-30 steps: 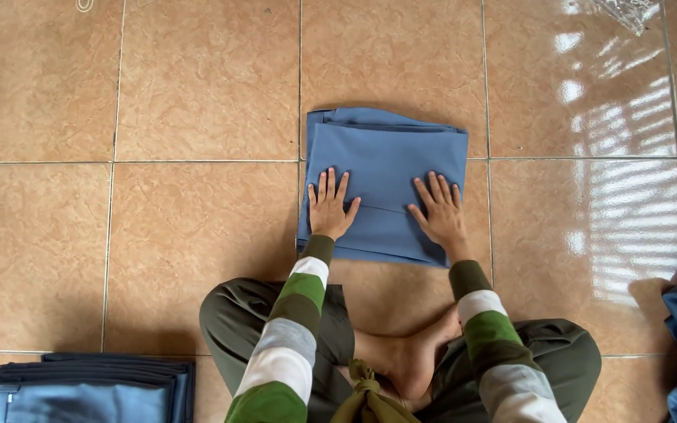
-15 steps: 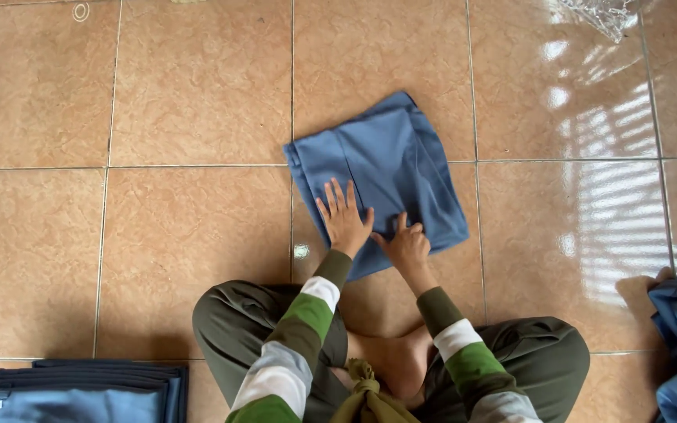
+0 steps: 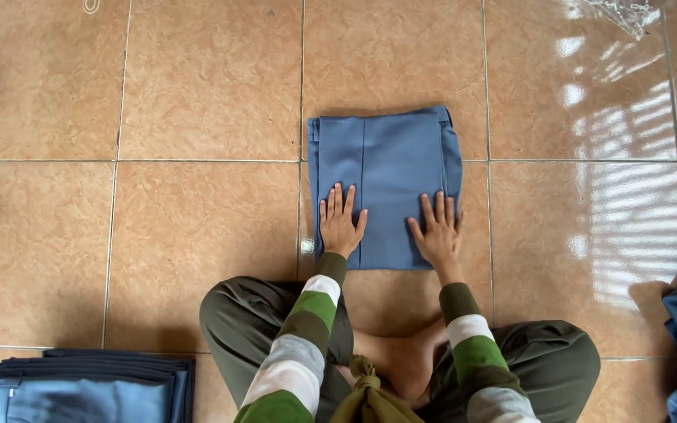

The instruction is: A person sits on the floor and neatly folds a pair of blue pants.

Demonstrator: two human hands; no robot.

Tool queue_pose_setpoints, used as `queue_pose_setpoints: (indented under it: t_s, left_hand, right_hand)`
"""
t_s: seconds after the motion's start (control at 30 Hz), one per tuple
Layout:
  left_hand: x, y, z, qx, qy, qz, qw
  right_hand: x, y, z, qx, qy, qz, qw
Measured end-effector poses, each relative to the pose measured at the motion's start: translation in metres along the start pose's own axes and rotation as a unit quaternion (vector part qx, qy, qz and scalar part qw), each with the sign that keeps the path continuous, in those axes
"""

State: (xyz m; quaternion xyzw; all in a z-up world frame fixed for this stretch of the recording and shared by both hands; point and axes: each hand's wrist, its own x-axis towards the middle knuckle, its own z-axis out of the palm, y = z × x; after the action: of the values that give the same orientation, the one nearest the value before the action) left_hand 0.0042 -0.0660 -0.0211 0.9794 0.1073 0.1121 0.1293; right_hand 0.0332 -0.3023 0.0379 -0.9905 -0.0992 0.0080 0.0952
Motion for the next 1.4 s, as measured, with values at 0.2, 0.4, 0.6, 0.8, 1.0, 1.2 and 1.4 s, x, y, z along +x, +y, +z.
queue_pose_setpoints:
  t_s: [0.2, 0.4, 0.6, 0.8, 1.0, 1.2, 1.4]
  left_hand:
    - [0.008, -0.014, -0.014, 0.069, 0.047, -0.078, 0.993]
    - [0.028, 0.019, -0.005, 0.032, 0.020, 0.005, 0.999]
    - [0.019, 0.010, 0.014, 0.032, 0.018, 0.000, 0.999]
    - [0.008, -0.026, -0.008, 0.021, -0.045, -0.056, 0.997]
    - [0.000, -0.034, -0.025, -0.019, -0.061, -0.114, 0.991]
    - [-0.005, -0.020, -0.008, -0.031, 0.021, -0.084, 0.996]
    - [0.005, 0.007, -0.016, -0.190, -0.054, -0.061, 0.978]
  right_hand:
    - [0.010, 0.047, 0.002, 0.030, 0.009, 0.096, 0.995]
    - [0.028, -0.039, 0.008, 0.020, 0.060, -0.102, 0.993]
    - [0.046, -0.034, 0.007, 0.017, -0.015, -0.089, 0.996]
    - [0.044, 0.018, -0.013, 0.041, 0.016, 0.058, 0.997]
    - [0.034, 0.044, 0.000, 0.026, -0.005, 0.213, 0.977]
    - [0.047, 0.072, 0.032, 0.212, -0.139, 0.185, 0.949]
    - [0.031, -0.026, -0.164, 0.606, -0.208, 0.350, 0.683]
